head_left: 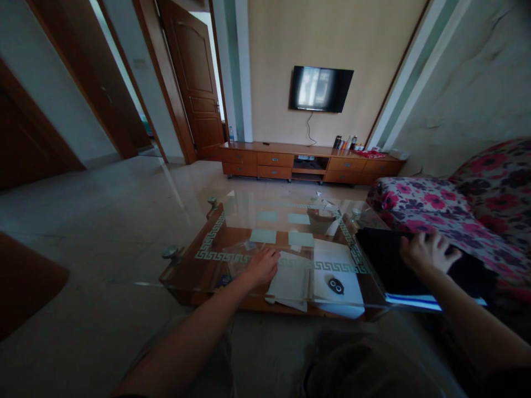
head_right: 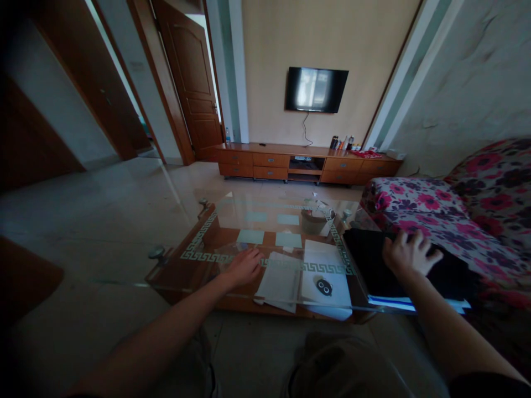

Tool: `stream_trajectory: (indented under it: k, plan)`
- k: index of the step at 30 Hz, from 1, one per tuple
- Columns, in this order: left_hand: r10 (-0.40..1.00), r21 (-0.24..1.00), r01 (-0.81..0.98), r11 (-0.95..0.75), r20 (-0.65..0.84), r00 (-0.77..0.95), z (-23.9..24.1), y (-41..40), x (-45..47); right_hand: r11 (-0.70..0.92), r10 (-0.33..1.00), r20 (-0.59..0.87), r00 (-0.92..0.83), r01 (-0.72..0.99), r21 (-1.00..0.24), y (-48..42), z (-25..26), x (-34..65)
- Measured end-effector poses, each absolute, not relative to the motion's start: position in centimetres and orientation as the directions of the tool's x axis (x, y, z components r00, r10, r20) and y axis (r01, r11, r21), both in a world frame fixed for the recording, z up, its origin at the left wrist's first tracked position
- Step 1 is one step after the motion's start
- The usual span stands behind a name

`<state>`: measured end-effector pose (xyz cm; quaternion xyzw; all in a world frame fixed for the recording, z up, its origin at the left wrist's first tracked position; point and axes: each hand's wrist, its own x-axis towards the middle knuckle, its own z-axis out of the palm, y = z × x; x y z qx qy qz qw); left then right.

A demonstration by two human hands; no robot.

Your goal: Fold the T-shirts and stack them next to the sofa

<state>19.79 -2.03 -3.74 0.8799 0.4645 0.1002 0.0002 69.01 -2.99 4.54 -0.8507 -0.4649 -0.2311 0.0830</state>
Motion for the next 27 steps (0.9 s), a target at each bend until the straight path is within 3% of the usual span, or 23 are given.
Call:
stream_trajectory:
  k: [4,7,14,20,27]
  plan:
    - [0.850,0.101,0.853,-0.513,0.203,0.487,-4.1,-1.5,18.7,-0.293,0.828,0.504,0.247,0.956,0.014,-1.1,2.4,58.6]
    - [0.876,0.122,0.873,-0.472,0.178,0.449,-4.8,-0.9,17.4,-0.097,0.922,0.370,0.114,0.993,-0.064,-0.6,-0.8,52.8]
    - [0.918,0.186,0.899,-0.396,0.045,0.395,-6.8,0.8,13.5,0.087,0.992,0.107,-0.069,0.981,-0.171,-0.3,-6.5,49.6]
    - [0.910,0.152,0.897,-0.415,0.080,0.407,-7.6,2.0,13.1,0.137,0.990,-0.001,-0.139,0.975,-0.174,-0.3,-7.4,52.7]
    - [0.918,0.148,0.908,-0.392,-0.001,0.397,-6.9,2.0,13.6,0.118,0.990,-0.046,-0.132,0.968,-0.223,-0.6,-8.2,54.1]
